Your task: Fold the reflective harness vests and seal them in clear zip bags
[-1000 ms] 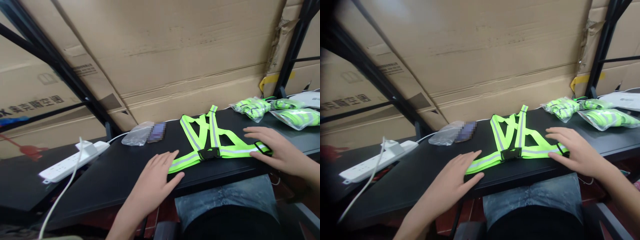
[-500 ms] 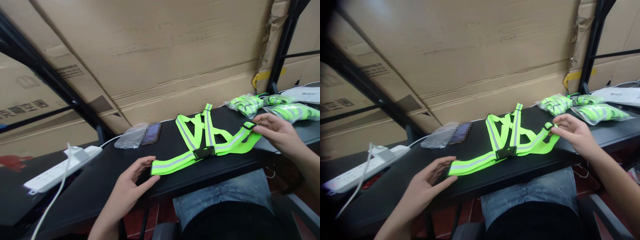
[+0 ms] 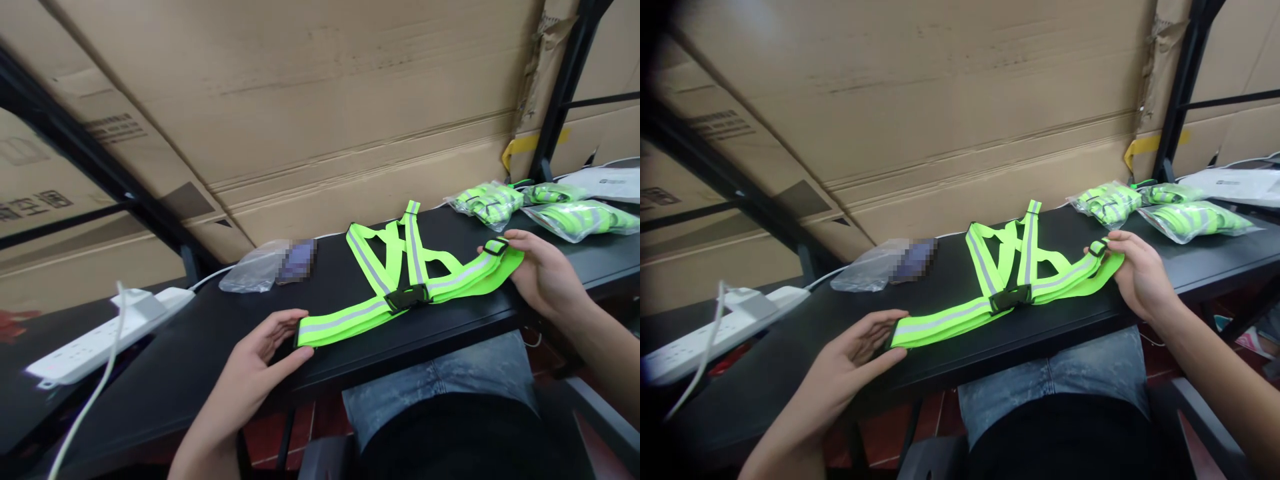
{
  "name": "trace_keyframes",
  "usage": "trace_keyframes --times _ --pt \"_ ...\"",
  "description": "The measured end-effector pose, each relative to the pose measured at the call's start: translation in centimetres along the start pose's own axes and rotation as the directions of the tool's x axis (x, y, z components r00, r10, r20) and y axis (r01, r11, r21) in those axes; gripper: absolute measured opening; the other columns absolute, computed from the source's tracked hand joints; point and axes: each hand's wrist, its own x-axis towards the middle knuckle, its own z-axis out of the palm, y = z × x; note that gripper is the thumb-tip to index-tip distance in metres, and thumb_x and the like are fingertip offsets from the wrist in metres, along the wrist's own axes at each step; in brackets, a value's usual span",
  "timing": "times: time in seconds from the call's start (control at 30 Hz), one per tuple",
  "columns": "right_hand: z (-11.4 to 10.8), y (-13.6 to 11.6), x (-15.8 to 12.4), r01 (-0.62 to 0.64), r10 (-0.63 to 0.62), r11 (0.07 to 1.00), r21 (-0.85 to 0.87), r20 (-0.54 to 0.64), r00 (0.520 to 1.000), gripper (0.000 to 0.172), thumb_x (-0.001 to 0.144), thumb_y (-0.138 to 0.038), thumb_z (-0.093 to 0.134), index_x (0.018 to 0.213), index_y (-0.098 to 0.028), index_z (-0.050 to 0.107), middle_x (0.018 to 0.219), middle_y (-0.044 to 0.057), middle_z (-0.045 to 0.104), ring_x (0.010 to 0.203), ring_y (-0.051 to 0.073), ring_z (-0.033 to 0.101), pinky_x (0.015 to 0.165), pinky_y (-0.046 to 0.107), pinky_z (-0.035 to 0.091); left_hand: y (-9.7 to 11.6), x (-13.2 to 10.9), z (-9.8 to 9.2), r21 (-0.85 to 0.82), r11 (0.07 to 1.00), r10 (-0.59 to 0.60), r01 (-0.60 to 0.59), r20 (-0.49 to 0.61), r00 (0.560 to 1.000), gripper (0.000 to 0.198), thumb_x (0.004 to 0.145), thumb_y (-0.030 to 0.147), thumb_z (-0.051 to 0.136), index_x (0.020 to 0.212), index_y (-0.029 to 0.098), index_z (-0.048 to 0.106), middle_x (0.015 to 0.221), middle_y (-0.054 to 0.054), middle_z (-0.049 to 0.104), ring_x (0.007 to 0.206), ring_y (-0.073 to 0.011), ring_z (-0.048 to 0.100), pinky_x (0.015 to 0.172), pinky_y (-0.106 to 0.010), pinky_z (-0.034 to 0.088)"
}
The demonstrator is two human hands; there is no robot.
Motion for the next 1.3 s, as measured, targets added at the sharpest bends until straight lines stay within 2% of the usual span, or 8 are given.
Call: trace_keyframes --times 0.07,0.13,0.23,0.33,0.43,0.57,0.77,1.3 --pt "-0.5 0.3 0.0 0.141 -0.159 0.962 -0.234 -0.06 0.985 0.018 0.078 -0.027 0.065 0.094 -0.025 0.057 0.102 0.007 0.065 0.096 0.03 0.068 0.082 0.048 0.056 0.1 -0.1 0.1 0.064 0.998 0.017 -0.019 0.043 0.999 0.046 0.08 0.047 0.073 0.118 0.024 0.059 0.125 -0.008 0.065 0.122 -0.0298 0.06 0.107 -0.046 0.049" --pt "-0.5 0.2 -0.6 0.337 -0.406 0.799 -0.498 -0.032 0.913 0.024 0.079 -0.027 0.062 0.102 -0.025 0.056 0.109 0.01 0.062 0.104 0.031 0.064 0.089 0.05 0.053 0.4 -0.2 0.3 0.115 0.992 0.047 -0.054 0.06 0.997 0.044 0.086 0.045 0.066 0.124 0.025 0.055 0.132 -0.009 0.06 0.124 -0.029 0.058 0.107 -0.046 0.049" --pt "0.8 -1.1 -2.2 0.595 -0.646 0.371 -0.713 0.262 0.717 0.026 0.083 -0.027 0.059 0.109 -0.024 0.058 0.114 0.013 0.061 0.115 0.035 0.056 0.101 0.054 0.044 1.9 -0.1 1.3 0.186 0.965 0.2 -0.187 -0.057 0.978 0.036 0.093 0.038 0.056 0.127 0.027 0.052 0.135 -0.008 0.056 0.123 -0.0268 0.057 0.107 -0.044 0.047" --pt "3.5 -2.4 -3.3 0.769 -0.519 0.145 -0.622 0.614 0.594 0.022 0.087 -0.027 0.057 0.108 -0.023 0.061 0.111 0.013 0.063 0.112 0.034 0.057 0.098 0.054 0.044 4.6 0.9 3.1 0.317 0.878 0.416 -0.36 -0.13 0.9 0.021 0.094 0.032 0.056 0.113 0.025 0.059 0.126 -0.006 0.06 0.123 -0.0258 0.055 0.111 -0.044 0.041" --pt "6.2 -2.4 -3.2 0.851 -0.232 0.145 -0.504 0.819 0.525 0.022 0.091 -0.032 0.056 0.108 -0.021 0.064 0.123 0.015 0.06 0.119 0.033 0.053 0.098 0.052 0.045 7.4 2.7 5.6 0.335 0.828 0.438 -0.45 0.117 0.891 0.02 0.097 0.032 0.052 0.113 0.024 0.061 0.12 -0.005 0.063 0.117 -0.0238 0.057 0.104 -0.041 0.045" --pt "8.0 -0.6 -2.4 0.84 -0.046 0.259 -0.476 0.863 0.503 0.026 0.091 -0.038 0.059 0.109 -0.021 0.064 0.133 0.015 0.055 0.132 0.033 0.046 0.106 0.053 0.041 9.2 4.8 8.8 0.379 0.772 0.399 -0.51 0.336 0.853 0.024 0.096 0.034 0.055 0.116 0.022 0.062 0.119 -0.006 0.063 0.114 -0.0248 0.054 0.1 -0.041 0.046" --pt "7.7 0.8 -1.8 0.762 0.035 0.36 -0.538 0.824 0.565 0.026 0.092 -0.035 0.054 0.112 -0.019 0.062 0.131 0.015 0.057 0.129 0.032 0.051 0.105 0.051 0.043 8.7 5.2 10.3 0.415 0.771 0.352 -0.483 0.354 0.867 0.028 0.099 0.037 0.05 0.12 0.021 0.06 0.116 -0.006 0.062 0.112 -0.0248 0.052 0.1 -0.042 0.045" --pt "7.8 0.9 -1.9 0.753 0.067 0.412 -0.512 0.842 0.536 0.016 0.083 -0.026 0.061 0.097 -0.019 0.062 0.148 0.012 0.04 0.119 0.031 0.059 0.098 0.046 0.051 7.2 4.2 9.8 0.28 0.879 0.301 -0.387 0.303 0.904 0.034 0.093 0.042 0.062 0.122 0.024 0.062 0.117 -0.006 0.057 0.115 -0.0248 0.054 0.101 -0.039 0.046"
